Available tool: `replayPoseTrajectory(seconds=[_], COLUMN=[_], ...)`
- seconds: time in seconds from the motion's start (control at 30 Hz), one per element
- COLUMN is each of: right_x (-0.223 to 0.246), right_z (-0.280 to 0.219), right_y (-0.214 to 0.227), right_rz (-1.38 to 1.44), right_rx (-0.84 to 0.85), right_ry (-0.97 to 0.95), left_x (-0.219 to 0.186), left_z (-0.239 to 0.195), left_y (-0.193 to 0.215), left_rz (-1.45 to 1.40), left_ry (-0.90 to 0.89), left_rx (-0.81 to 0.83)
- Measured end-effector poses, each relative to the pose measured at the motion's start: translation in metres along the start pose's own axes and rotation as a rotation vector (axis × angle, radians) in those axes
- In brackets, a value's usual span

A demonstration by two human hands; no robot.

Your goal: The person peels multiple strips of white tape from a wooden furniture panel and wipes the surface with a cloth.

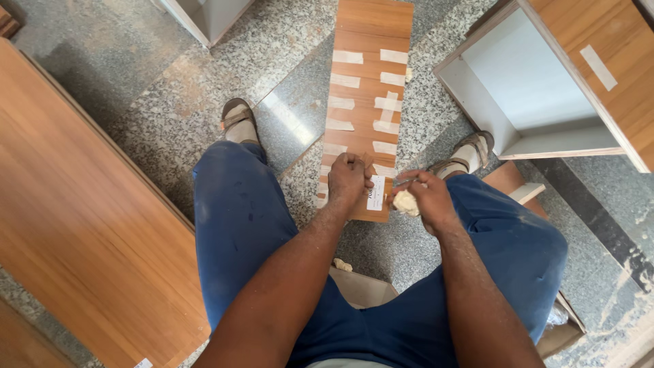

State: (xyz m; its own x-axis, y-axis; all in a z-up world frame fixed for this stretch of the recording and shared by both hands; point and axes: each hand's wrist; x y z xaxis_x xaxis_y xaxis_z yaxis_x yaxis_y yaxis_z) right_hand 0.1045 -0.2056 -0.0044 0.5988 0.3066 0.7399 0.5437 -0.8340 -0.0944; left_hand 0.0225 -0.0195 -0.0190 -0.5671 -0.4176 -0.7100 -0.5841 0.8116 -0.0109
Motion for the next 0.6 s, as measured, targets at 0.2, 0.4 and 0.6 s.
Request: replayPoseTrajectory(seconds=[0.2,0.4,0.6], right_x=[0.022,0.023,0.006], right_z=[-0.004,-0.001,0.020], right_y=[-0.040,-0.075,-0.077], right_rz=[-0.926,-1.357,-1.523], right_rx=[-0.206,-0.407,-0.432], right_ry=[0.185,0.727,0.662], left_x=[-0.006,0.003,0.012], left_z=[-0.004,0.000,0.009], left_y=[0.007,0.008,0.005], left_rz=[0.049,-0.046,-0.047], left_ry=[-0.011,-0.062,-0.056], left_rx=[-0.047,-0.049,-0.035])
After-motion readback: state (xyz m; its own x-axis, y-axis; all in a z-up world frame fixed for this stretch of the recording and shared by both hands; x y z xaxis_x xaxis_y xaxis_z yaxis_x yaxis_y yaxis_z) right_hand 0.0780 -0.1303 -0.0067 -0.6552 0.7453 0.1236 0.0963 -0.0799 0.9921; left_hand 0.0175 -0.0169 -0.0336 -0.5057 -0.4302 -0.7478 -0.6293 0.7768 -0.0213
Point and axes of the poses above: each hand's wrist, its own z-axis towards the middle knuckle, its own y-axis out of the back of the hand, x = y × z, and after that the axes turned 2 degrees about x, right-handed
